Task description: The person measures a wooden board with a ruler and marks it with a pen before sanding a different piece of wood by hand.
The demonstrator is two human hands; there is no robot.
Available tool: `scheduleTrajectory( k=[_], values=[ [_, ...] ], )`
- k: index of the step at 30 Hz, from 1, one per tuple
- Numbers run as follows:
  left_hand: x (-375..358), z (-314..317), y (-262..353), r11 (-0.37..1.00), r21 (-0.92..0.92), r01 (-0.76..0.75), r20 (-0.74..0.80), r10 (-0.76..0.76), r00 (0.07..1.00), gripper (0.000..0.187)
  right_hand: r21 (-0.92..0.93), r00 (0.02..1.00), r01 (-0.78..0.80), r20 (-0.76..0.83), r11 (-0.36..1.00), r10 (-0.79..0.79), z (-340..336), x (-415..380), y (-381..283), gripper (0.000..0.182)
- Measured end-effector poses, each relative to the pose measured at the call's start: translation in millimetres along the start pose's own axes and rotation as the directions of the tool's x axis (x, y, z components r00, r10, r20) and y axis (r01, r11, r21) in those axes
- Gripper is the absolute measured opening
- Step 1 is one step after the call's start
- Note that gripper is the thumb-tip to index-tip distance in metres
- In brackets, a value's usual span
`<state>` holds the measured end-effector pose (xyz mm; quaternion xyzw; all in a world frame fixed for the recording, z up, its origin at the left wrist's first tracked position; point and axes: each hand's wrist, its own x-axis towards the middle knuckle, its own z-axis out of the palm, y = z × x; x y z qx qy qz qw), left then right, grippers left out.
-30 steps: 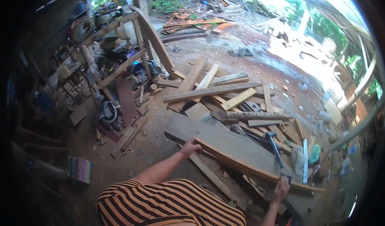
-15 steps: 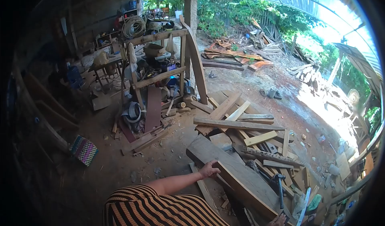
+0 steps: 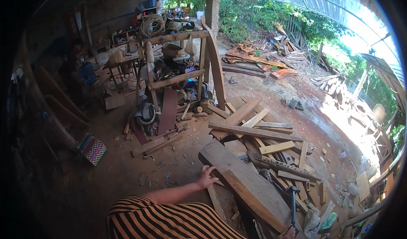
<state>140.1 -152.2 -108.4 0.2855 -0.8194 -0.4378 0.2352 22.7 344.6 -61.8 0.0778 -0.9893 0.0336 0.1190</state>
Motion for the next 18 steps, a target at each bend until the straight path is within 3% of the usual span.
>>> scheduleTrajectory(
  k=[4,6,8,10,11,12,15,18],
  values=[
    [-66.7,-39.9,-26.2,0.936,0.268,0.228,0.032,-0.246,0.969,0.067,0.013,0.993,0.023,0.118,1.0,-0.024,-53.2,0.4,-5.8,0.039],
    [-113.0,-38.1,-83.3,0.881,0.408,0.241,0.202,-0.345,0.917,0.069,-0.029,0.995,0.079,0.066,0.996,-0.077,-33.2,-9.7,20.8,0.04],
    [-157.7,-45.0,-99.6,0.83,0.495,0.256,0.523,-0.52,0.675,0.07,-0.104,0.983,0.177,-0.029,0.979,-0.181,-14.5,-21.8,41.1,0.042],
    [-210.2,-39.2,-117.6,0.733,0.49,0.472,0.653,-0.667,0.358,0.068,-0.175,0.943,0.286,-0.122,0.942,-0.31,4.6,-27.4,55.8,0.045],
    [-258.8,16.9,-206.6,0.72,0.473,0.508,0.638,-0.678,0.366,0.068,-0.216,0.908,0.347,-0.168,0.913,-0.385,11.3,-25.9,64.5,0.047],
    [-269.6,10.0,-216.9,0.593,0.321,0.739,0.707,-0.669,0.23,0.062,-0.259,0.859,0.41,-0.214,0.875,-0.466,19.6,-20.9,71.6,0.049],
    [-375.7,52.9,-197.2,0.495,0.154,0.855,0.63,-0.716,0.301,0.062,-0.39,0.573,0.632,-0.345,0.669,-0.743,43.2,23.0,84.3,0.055],
    [-394.4,95.2,-194.6,0.421,0.048,0.906,0.552,-0.767,0.327,0.062,-0.346,0.422,0.77,-0.353,0.536,-0.835,31.5,68.4,48.2,0.054]
  ],
)
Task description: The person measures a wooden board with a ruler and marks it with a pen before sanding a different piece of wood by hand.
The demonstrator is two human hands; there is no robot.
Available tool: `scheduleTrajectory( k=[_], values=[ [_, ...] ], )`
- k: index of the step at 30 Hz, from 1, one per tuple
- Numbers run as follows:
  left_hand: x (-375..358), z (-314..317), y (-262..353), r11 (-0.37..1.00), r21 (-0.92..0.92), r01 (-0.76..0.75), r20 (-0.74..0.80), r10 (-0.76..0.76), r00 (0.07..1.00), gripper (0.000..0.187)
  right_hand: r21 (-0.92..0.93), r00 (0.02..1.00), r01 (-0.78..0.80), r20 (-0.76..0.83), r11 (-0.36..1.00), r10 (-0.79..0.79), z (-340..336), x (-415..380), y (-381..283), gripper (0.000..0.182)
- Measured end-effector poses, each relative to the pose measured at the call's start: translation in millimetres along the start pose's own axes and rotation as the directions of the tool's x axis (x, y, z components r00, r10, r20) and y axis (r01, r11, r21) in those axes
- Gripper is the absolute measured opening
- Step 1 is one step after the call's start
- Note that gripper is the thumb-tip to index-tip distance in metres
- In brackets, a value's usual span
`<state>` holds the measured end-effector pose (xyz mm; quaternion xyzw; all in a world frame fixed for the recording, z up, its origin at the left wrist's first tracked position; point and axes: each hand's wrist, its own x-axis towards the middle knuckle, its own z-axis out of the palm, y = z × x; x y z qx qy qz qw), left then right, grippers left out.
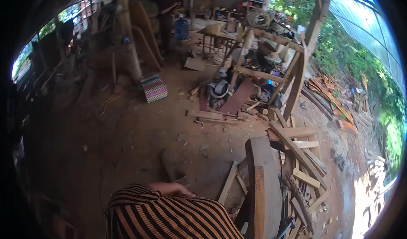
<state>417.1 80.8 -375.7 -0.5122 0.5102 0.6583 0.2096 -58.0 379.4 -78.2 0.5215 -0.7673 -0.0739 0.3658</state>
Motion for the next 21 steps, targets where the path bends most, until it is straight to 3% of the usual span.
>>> scheduleTrajectory(
  k=[13,21],
  values=[
    [-32.7,58.8,14.8,0.995,-0.094,0.017,-0.207,-0.037,0.978,0.062,0.301,0.967,0.255,-0.091,0.919,-0.238,0.4,93.1,14.7,0.049],
    [-62.5,57.4,27.0,0.995,0.089,0.044,-0.275,-0.018,0.961,0.062,0.416,0.983,0.177,-0.027,0.892,-0.183,-6.6,70.4,16.0,0.048]
  ],
)
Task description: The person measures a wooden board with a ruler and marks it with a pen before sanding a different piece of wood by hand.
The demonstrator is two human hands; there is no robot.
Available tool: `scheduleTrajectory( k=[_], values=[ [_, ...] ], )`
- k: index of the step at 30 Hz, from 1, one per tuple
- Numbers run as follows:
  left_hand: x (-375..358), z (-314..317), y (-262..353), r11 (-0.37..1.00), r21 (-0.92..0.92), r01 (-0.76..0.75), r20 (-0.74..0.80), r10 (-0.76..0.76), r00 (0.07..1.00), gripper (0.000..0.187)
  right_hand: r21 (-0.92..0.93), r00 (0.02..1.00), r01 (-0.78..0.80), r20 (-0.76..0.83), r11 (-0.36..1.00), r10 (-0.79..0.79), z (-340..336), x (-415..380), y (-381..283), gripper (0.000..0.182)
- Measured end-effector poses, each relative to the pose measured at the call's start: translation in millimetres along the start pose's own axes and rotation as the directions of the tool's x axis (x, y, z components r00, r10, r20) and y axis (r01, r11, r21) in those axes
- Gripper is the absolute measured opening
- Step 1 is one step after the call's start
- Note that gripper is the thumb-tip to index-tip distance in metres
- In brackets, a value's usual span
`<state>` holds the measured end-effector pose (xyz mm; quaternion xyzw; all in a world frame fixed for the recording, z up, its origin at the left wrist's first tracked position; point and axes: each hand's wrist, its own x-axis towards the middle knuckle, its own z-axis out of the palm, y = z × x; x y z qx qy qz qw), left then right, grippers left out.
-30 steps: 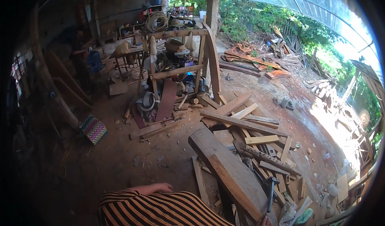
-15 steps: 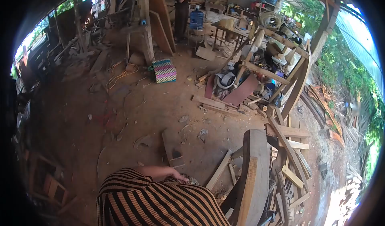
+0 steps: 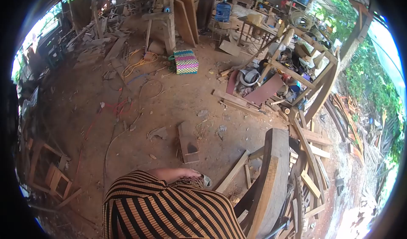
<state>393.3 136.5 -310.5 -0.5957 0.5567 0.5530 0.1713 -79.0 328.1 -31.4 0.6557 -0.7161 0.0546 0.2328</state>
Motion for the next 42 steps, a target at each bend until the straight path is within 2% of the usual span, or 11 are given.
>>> scheduleTrajectory(
  k=[15,18,20,24,29,31,33,36,39,40,42],
  values=[
    [-35.2,-30.8,93.1,0.81,0.51,-0.289,0.079,0.291,0.953,0.054,0.101,0.827,-0.562,0.075,0.821,0.557,-6.1,-136.5,-47.1,0.047],
    [-25.0,-46.0,123.5,0.795,0.495,-0.352,0.388,0.16,0.908,0.057,0.133,0.794,-0.608,0.104,0.783,0.599,-2.2,-140.1,-46.3,0.054],
    [-58.5,-113.0,211.3,0.826,0.536,-0.178,0.533,-0.167,0.83,0.065,0.142,0.761,-0.648,0.163,0.748,0.628,-11.2,-134.2,-51.0,0.055],
    [-144.4,-292.0,443.3,0.854,0.382,-0.353,0.121,0.332,0.935,0.07,0.119,0.76,-0.649,0.161,0.752,0.63,-7.5,-138.7,-49.2,0.055],
    [-393.3,-393.8,617.5,0.41,0.347,-0.843,-0.594,0.792,0.141,0.094,0.122,0.748,-0.663,0.137,0.738,0.649,-6.8,-135.3,-50.7,0.053],
    [-414.1,-396.6,642.7,0.055,0.548,-0.835,-0.579,0.746,-0.33,0.073,0.116,0.745,-0.666,0.132,0.737,0.653,-7.6,-136.1,-52.0,0.052],
    [-406.8,-361.1,647.3,-0.151,0.516,-0.843,-0.541,0.705,-0.458,0.054,0.102,0.748,-0.663,0.121,0.741,0.652,-7.6,-134.4,-50.7,0.051],
    [-345.3,-266.7,601.8,-0.206,0.581,-0.787,-0.18,0.911,-0.371,0.04,0.142,0.717,-0.697,0.15,0.703,0.681,-17.0,-127.7,-52.7,0.049],
    [-242.7,-201.1,547.5,-0.242,0.759,-0.604,0.517,0.789,0.333,0.073,0.193,0.708,-0.705,0.136,0.682,0.693,-19.4,-127.6,-52.8,0.05],
    [-210.1,-173.9,527.8,-0.01,0.734,-0.679,0.547,0.602,0.582,0.081,0.186,0.702,-0.712,0.153,0.677,0.695,-21.6,-126.3,-52.5,0.051],
    [-178.5,-116.2,495.9,0.031,0.821,-0.571,0.465,0.546,0.697,0.088,0.173,0.694,-0.72,0.139,0.673,0.707,-19.5,-129.2,-51.4,0.051]
  ],
)
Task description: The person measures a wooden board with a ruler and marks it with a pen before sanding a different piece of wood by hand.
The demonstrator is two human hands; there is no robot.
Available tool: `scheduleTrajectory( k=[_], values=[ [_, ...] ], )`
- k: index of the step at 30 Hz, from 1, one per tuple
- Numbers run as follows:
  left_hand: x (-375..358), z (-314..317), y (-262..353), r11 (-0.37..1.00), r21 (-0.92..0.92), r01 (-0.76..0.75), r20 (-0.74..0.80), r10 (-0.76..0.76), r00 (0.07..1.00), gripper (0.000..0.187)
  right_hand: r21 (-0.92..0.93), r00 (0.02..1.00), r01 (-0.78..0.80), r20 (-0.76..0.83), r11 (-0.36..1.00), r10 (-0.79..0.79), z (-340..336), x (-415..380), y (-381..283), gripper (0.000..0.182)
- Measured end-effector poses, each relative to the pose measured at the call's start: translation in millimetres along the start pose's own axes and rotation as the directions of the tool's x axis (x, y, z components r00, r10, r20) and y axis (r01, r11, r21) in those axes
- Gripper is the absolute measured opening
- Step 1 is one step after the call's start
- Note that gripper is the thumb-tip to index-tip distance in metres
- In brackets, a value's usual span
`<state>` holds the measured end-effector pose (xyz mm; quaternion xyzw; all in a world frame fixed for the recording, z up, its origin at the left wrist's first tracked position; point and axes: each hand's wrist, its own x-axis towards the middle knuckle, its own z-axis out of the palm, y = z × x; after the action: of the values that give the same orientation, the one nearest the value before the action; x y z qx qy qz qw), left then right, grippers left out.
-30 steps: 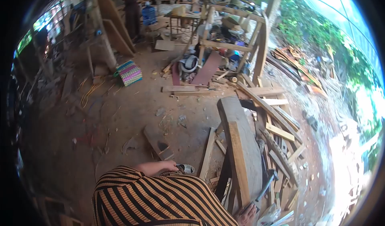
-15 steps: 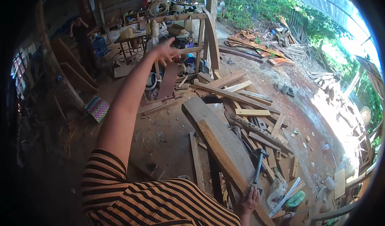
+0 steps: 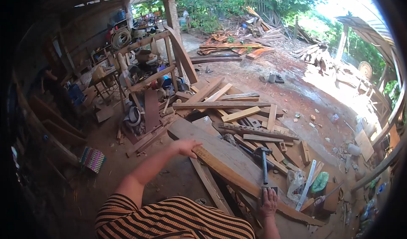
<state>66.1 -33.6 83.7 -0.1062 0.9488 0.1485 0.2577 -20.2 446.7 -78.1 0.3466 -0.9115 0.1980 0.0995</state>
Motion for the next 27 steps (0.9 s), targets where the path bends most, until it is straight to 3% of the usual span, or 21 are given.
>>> scheduleTrajectory(
  k=[1,3,5,6,10,16,27],
  values=[
    [15.0,31.5,10.0,0.992,0.12,0.027,-0.097,-0.015,0.995,0.093,-0.011,1.0,0.025,0.0,1.0,-0.025,2.1,-0.8,2.3,0.051],
    [48.7,66.1,30.8,0.993,0.115,0.016,-0.085,-0.006,0.996,0.101,-0.028,1.0,0.018,-0.023,0.999,-0.019,8.1,-0.7,6.5,0.053],
    [68.6,88.4,49.6,0.992,-0.066,0.106,-0.2,-0.117,0.973,0.106,-0.042,0.999,0.024,-0.031,0.999,-0.025,9.1,-2.5,8.4,0.054],
    [79.3,93.3,53.0,0.982,-0.127,0.139,-0.146,-0.157,0.977,0.112,-0.043,1.0,0.016,-0.02,0.999,-0.017,7.3,-1.5,5.9,0.054],
    [89.5,103.5,74.8,0.968,-0.058,0.244,-0.02,-0.245,0.969,0.122,-0.059,1.0,0.004,-0.008,0.998,-0.005,4.0,0.2,3.0,0.053],
    [94.0,103.7,66.4,0.975,-0.076,0.21,-0.041,-0.213,0.976,0.133,-0.048,1.0,-0.014,-0.025,0.999,0.013,6.5,-0.3,8.2,0.054],
    [94.4,99.1,72.7,0.97,-0.052,0.238,-0.023,-0.239,0.971,0.137,-0.062,1.0,-0.003,-0.024,0.998,0.002,6.6,-0.1,9.9,0.053]
  ],
)
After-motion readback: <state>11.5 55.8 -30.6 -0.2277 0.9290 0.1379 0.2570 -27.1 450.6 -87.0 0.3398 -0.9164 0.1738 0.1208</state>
